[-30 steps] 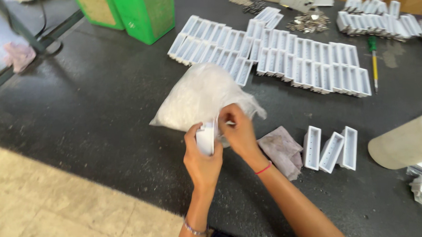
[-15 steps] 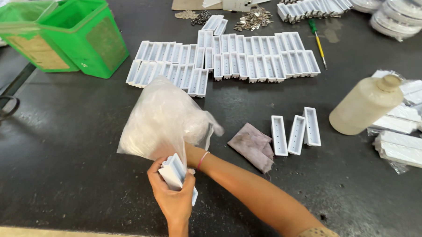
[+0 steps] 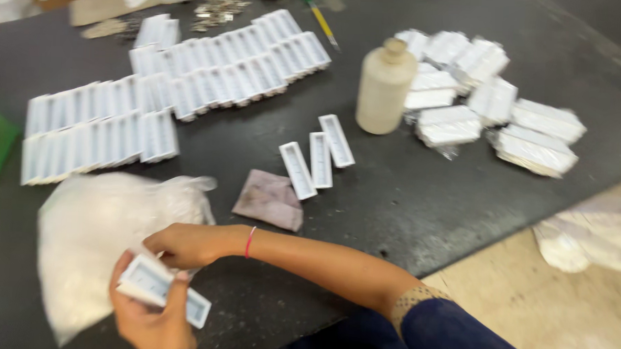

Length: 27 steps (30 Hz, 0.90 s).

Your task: The person wipes the interior and exterior of small white plastic rectangular parts with a cloth, occasionally dipping the cloth into a bottle of liquid. The person handles the parts one at a time, wiping them thoroughly and placing them back on the table.

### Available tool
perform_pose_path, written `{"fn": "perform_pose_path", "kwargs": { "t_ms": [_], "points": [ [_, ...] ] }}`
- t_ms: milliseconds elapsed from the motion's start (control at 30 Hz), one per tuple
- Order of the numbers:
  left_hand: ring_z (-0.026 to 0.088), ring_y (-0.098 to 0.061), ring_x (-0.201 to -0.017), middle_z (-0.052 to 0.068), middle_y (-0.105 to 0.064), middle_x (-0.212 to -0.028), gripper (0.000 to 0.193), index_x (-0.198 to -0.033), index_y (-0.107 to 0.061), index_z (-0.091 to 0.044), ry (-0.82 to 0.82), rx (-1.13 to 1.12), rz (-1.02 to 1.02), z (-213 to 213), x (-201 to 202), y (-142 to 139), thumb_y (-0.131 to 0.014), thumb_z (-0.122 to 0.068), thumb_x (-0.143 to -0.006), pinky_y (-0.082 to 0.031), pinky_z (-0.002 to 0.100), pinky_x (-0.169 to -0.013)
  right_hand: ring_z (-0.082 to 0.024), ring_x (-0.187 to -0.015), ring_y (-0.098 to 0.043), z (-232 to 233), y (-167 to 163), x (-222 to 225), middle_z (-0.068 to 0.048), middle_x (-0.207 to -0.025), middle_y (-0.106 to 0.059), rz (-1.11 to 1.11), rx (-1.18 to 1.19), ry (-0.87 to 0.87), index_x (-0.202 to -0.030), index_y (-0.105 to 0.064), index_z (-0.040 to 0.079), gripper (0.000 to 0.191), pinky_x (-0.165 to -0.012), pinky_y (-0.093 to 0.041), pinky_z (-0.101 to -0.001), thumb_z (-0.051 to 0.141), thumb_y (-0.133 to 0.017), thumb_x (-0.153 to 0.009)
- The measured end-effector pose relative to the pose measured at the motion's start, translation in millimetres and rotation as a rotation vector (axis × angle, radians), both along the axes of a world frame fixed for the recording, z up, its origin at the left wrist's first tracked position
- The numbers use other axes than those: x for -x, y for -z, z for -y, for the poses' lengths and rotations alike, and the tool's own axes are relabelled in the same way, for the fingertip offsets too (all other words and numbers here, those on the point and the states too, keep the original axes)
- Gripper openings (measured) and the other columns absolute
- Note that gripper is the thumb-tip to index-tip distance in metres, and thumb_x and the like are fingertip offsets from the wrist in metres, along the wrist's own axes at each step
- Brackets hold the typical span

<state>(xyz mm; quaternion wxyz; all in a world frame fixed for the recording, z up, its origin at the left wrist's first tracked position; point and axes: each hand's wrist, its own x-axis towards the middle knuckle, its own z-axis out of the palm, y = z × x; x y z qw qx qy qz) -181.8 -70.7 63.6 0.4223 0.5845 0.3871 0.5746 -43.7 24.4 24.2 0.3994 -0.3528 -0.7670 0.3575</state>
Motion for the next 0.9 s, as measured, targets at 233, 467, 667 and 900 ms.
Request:
{"fn": "perform_pose_path", "kwargs": {
  "t_ms": [233,467,667,900],
  "points": [
    [0.021,-0.064,-0.115,0.017,-0.060,-0.130,0.078,-0.157,-0.041,0.003,0.011,0.038,-0.028,-7,5,4,-0.069,0.015,-0.086,-0.055,0.035,-0.102,-0.020,-0.103,-0.075,57,-39,-54,-0.009,-0.111,-0.077,-0.182,-0.069,0.080,-0.113,-0.072,0.005,0.021,-0.095,-0.059,-0.0331,0.006,-0.060,-0.095],
    [0.013,-0.058,-0.103,0.004,-0.060,-0.119,0.075,-0.148,-0.051,-0.004,0.041,0.148,0.045,-4,-7,4,-0.077,0.003,-0.078,-0.052,0.027,-0.086,-0.015,-0.099,-0.070,57,-24,-70,-0.006,-0.103,-0.075,-0.229,0.084,0.132,-0.105,-0.072,0.003,0.015,-0.088,-0.059,-0.0317,0.004,-0.063,-0.093],
    [0.013,-0.064,-0.099,0.006,-0.065,-0.114,0.074,-0.145,-0.049,-0.001,0.195,0.124,0.177,6,-4,-2,-0.073,-0.003,-0.075,-0.056,0.027,-0.081,-0.025,-0.102,-0.062,57,-27,-73,-0.005,-0.121,-0.052,-0.141,-0.019,0.270,-0.118,-0.058,0.004,0.043,-0.079,-0.055,-0.0327,0.005,-0.079,-0.081],
    [0.013,-0.064,-0.100,0.006,-0.066,-0.113,0.071,-0.144,-0.056,0.000,0.344,0.042,0.034,8,-13,10,-0.080,-0.005,-0.077,-0.054,0.029,-0.088,-0.025,-0.118,-0.063,32,10,-58,-0.010,-0.132,-0.057,0.077,-0.061,-0.065,-0.133,-0.058,0.008,0.050,-0.098,-0.056,-0.0353,0.008,-0.073,-0.085]
  ]
}}
